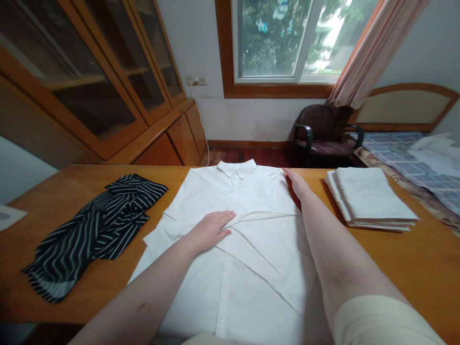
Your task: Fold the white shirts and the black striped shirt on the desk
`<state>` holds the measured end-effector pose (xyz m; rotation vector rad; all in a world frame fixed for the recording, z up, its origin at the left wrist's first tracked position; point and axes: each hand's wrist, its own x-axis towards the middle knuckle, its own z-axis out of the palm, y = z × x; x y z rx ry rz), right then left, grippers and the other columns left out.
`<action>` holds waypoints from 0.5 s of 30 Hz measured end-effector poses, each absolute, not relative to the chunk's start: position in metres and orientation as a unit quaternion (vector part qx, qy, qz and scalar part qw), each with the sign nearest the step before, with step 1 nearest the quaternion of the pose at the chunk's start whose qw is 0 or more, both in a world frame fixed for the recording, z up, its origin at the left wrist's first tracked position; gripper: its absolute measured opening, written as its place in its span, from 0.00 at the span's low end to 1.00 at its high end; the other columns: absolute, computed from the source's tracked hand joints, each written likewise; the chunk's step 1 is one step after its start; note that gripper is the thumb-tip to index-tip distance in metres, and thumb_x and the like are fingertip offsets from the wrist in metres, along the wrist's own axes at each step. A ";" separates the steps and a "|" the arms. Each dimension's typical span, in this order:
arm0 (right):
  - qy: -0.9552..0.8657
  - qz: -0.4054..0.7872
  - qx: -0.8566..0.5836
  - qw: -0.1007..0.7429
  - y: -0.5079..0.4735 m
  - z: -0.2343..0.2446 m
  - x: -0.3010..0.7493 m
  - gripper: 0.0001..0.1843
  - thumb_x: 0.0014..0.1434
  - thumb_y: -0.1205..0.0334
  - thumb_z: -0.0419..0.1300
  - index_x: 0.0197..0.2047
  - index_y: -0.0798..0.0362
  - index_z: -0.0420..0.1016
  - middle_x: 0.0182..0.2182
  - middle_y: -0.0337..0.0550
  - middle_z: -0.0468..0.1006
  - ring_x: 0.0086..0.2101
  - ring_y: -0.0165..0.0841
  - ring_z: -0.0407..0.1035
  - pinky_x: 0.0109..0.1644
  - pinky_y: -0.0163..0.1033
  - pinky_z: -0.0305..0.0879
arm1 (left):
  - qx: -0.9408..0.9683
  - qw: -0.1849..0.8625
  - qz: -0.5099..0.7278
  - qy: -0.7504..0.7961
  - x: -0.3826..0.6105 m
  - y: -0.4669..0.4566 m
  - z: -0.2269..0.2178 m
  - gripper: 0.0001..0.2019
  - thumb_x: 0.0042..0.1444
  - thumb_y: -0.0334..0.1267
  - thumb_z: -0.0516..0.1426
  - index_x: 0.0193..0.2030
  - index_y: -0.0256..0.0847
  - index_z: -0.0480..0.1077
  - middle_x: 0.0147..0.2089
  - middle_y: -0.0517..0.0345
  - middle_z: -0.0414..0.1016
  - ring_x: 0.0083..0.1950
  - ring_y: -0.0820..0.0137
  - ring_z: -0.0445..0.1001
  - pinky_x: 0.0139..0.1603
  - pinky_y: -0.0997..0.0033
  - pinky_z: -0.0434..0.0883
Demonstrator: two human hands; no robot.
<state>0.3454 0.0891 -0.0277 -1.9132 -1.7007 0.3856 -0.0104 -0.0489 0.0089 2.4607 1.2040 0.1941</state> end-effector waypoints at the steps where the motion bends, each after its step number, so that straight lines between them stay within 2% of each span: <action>1: -0.612 0.183 -0.704 0.311 0.085 -0.027 0.351 0.25 0.65 0.51 0.42 0.60 0.49 0.64 0.53 0.44 0.73 0.54 0.37 0.65 0.54 0.45 0.63 | 0.878 0.196 0.070 0.430 -0.010 -0.049 0.009 0.24 0.59 0.41 0.52 0.64 0.47 0.58 0.66 0.56 0.58 0.66 0.67 0.57 0.65 0.63 0.53; 4: -0.555 0.262 -0.705 0.356 0.070 -0.021 0.364 0.22 0.62 0.53 0.51 0.55 0.53 0.70 0.52 0.46 0.74 0.51 0.38 0.68 0.54 0.43 0.62 | 0.878 0.196 0.068 0.431 -0.009 -0.050 0.010 0.24 0.60 0.40 0.52 0.63 0.47 0.59 0.66 0.56 0.59 0.66 0.67 0.57 0.65 0.63 0.53; 6: -0.537 0.243 -0.725 0.357 0.054 -0.015 0.363 0.20 0.59 0.56 0.54 0.52 0.53 0.73 0.51 0.47 0.74 0.50 0.40 0.68 0.55 0.43 0.61 | 0.878 0.196 0.068 0.431 -0.008 -0.050 0.009 0.24 0.60 0.40 0.52 0.63 0.47 0.58 0.66 0.56 0.59 0.66 0.67 0.57 0.65 0.62 0.53; 8: -0.562 0.200 -0.724 0.346 0.035 -0.011 0.352 0.19 0.60 0.58 0.52 0.53 0.52 0.73 0.51 0.47 0.75 0.49 0.40 0.69 0.53 0.42 0.62 | 0.878 0.194 0.071 0.432 -0.006 -0.050 0.009 0.23 0.60 0.39 0.51 0.63 0.47 0.59 0.66 0.56 0.59 0.66 0.67 0.57 0.65 0.62 0.54; 11: -0.635 0.164 -0.712 0.252 0.009 -0.009 0.325 0.22 0.59 0.54 0.53 0.56 0.49 0.70 0.49 0.46 0.76 0.47 0.40 0.70 0.49 0.41 0.65 | 0.879 0.183 0.075 0.433 -0.005 -0.051 0.008 0.22 0.60 0.36 0.50 0.62 0.48 0.60 0.65 0.57 0.60 0.65 0.67 0.58 0.64 0.62 0.56; 15: -0.644 -0.010 -0.747 0.162 -0.009 -0.009 0.303 0.23 0.57 0.52 0.54 0.52 0.54 0.72 0.50 0.54 0.73 0.50 0.46 0.66 0.53 0.46 0.61 | 0.881 0.153 0.080 0.441 -0.003 -0.054 0.012 0.22 0.59 0.33 0.51 0.60 0.48 0.63 0.62 0.55 0.65 0.61 0.66 0.64 0.60 0.63 0.60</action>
